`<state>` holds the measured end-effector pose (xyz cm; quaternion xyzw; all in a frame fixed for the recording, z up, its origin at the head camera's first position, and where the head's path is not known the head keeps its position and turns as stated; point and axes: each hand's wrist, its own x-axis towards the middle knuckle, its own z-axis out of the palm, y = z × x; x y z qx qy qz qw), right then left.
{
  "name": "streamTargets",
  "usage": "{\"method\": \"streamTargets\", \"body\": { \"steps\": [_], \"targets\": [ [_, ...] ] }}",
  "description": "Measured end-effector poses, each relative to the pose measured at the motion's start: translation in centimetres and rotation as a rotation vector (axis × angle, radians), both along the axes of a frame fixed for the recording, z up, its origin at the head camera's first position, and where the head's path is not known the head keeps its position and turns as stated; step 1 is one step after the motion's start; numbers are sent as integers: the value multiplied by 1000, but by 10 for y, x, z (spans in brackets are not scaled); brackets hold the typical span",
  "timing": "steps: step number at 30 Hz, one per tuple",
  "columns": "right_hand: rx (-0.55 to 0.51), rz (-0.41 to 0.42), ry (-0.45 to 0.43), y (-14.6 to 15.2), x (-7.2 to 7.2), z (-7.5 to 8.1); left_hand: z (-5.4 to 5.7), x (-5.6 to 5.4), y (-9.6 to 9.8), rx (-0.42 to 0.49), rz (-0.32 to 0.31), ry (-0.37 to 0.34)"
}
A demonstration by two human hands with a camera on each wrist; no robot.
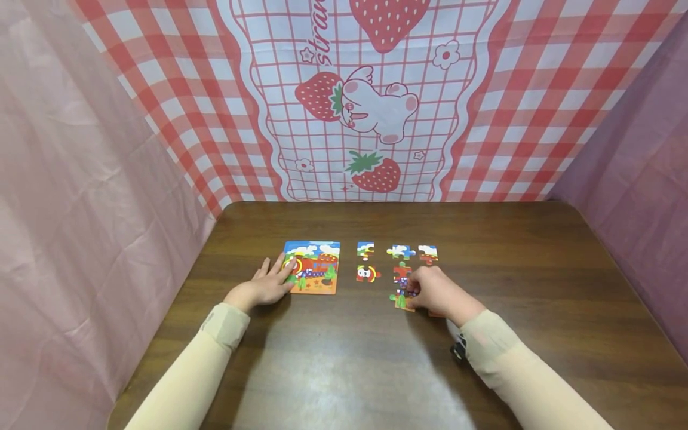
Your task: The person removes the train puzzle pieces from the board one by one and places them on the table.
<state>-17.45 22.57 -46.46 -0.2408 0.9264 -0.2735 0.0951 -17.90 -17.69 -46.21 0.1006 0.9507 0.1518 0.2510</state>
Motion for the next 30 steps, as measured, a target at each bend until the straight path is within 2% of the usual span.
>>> {"method": "streamTargets", "body": {
  "steps": [10, 30],
  "targets": [
    [-1, -12, -36, 1, 1, 0, -2, 0, 0, 2, 7, 9],
    [21, 23, -9, -1, 2, 2, -3, -1, -2, 12, 8, 11]
  ]
}}
